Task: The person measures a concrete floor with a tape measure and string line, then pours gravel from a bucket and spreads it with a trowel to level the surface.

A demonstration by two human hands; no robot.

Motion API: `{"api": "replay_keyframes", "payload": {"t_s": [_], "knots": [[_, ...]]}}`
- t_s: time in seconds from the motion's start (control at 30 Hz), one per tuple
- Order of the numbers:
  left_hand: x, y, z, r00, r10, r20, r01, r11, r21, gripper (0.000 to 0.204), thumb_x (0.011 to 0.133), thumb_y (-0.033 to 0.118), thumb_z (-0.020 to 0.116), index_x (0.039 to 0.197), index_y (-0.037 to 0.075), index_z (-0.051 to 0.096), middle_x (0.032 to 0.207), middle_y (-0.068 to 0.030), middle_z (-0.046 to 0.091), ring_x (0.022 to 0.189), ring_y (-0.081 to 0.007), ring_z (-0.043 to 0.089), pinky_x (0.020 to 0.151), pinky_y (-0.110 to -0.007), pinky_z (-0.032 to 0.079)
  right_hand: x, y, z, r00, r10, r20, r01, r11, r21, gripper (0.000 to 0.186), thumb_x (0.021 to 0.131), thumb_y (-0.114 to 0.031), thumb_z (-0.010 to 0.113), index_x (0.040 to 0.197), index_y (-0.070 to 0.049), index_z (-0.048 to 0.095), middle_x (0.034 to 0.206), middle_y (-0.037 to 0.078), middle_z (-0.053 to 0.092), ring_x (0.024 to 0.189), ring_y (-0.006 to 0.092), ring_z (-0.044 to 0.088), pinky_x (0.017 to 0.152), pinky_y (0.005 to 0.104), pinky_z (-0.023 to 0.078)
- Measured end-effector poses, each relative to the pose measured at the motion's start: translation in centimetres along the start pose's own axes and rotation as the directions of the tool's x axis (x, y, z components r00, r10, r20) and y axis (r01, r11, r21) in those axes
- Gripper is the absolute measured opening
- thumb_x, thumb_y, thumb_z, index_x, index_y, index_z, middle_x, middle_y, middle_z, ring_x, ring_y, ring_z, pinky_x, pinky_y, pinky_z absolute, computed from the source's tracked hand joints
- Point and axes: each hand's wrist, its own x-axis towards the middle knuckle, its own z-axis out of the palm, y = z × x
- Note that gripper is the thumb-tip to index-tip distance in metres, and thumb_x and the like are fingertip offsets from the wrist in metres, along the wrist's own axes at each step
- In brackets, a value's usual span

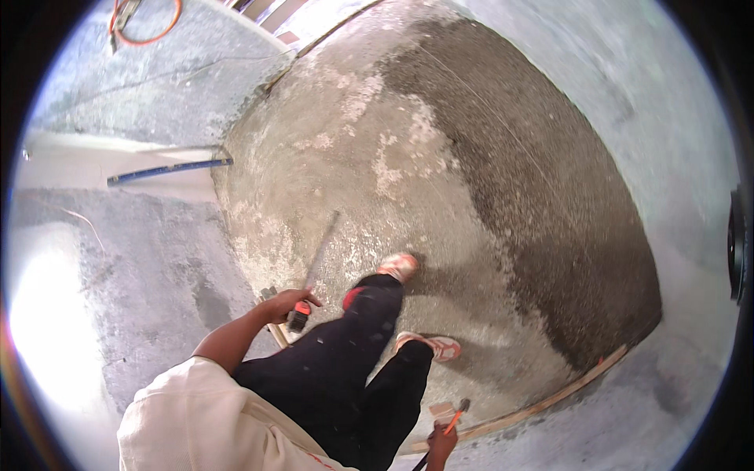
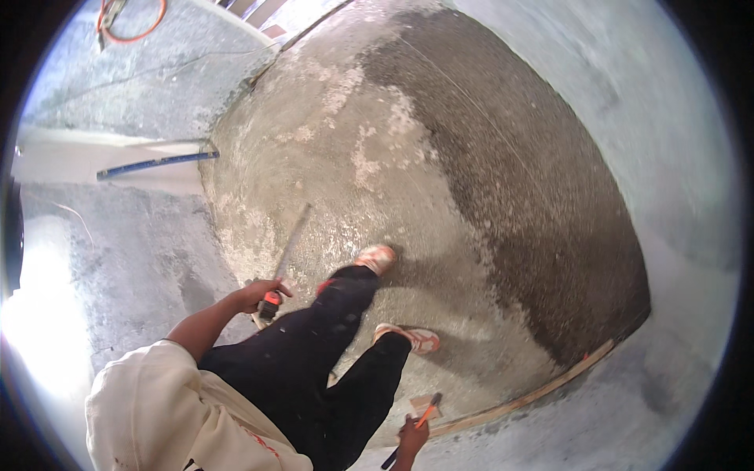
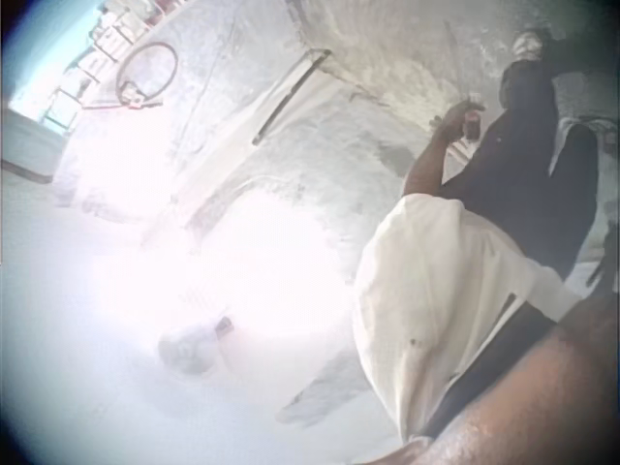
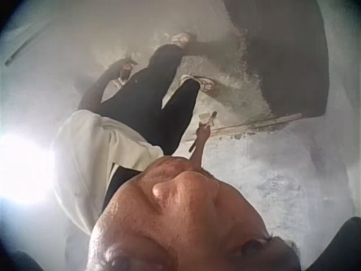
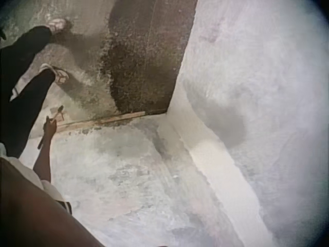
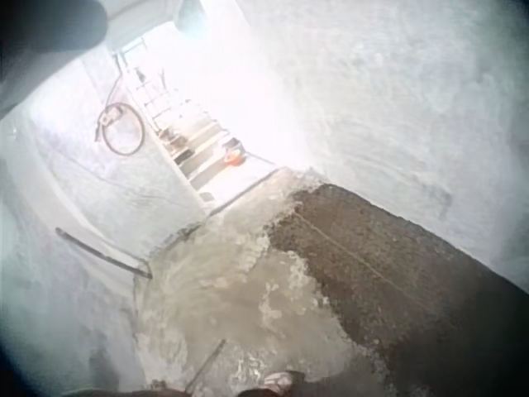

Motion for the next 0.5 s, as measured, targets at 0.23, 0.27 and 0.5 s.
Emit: {"api": "replay_keyframes", "payload": {"t_s": [0.23,0.27,0.5], "knots": [[-4.8,7.2,-16.0,0.998,-0.019,0.053,0.033,0.963,-0.268,0.061,0.112,0.053,0.036,0.118,0.002,0.068,0.084,-0.0085,0.072,0.075,-0.0174,0.069,0.068,-0.035,0.059,-17.7,-17.6,9.8,0.991,-0.015,0.134,0.02,0.999,-0.038,0.039,0.087,-0.026,0.088,0.089,-0.009,0.054,0.071,0.001,0.052,0.066,0.0147,0.051,0.06,0.0336,0.046],[-4.9,9.0,-17.7,0.997,-0.011,0.077,0.026,0.979,-0.2,0.063,0.112,0.052,0.035,0.115,0.001,0.071,0.098,-0.0118,0.076,0.08,-0.0188,0.07,0.076,-0.035,0.059,-18.0,-17.6,11.5,0.984,0.022,0.179,-0.011,0.998,-0.062,0.038,0.086,-0.027,0.089,0.092,-0.007,0.056,0.073,0.001,0.054,0.067,0.0152,0.053,0.061,0.0344,0.048],[-12.0,18.6,-27.4,0.912,0.107,0.396,-0.204,0.955,0.214,0.067,0.112,0.052,0.033,0.113,0.003,0.078,0.142,-0.0107,0.062,0.115,-0.0239,0.062,0.105,-0.036,0.047,-28.0,-42.9,27.2,0.943,-0.225,0.246,0.317,0.838,-0.445,0.044,0.088,-0.022,0.084,0.116,0.0,0.058,0.079,0.006,0.061,0.065,0.0169,0.061,0.055,0.0347,0.051]]}}
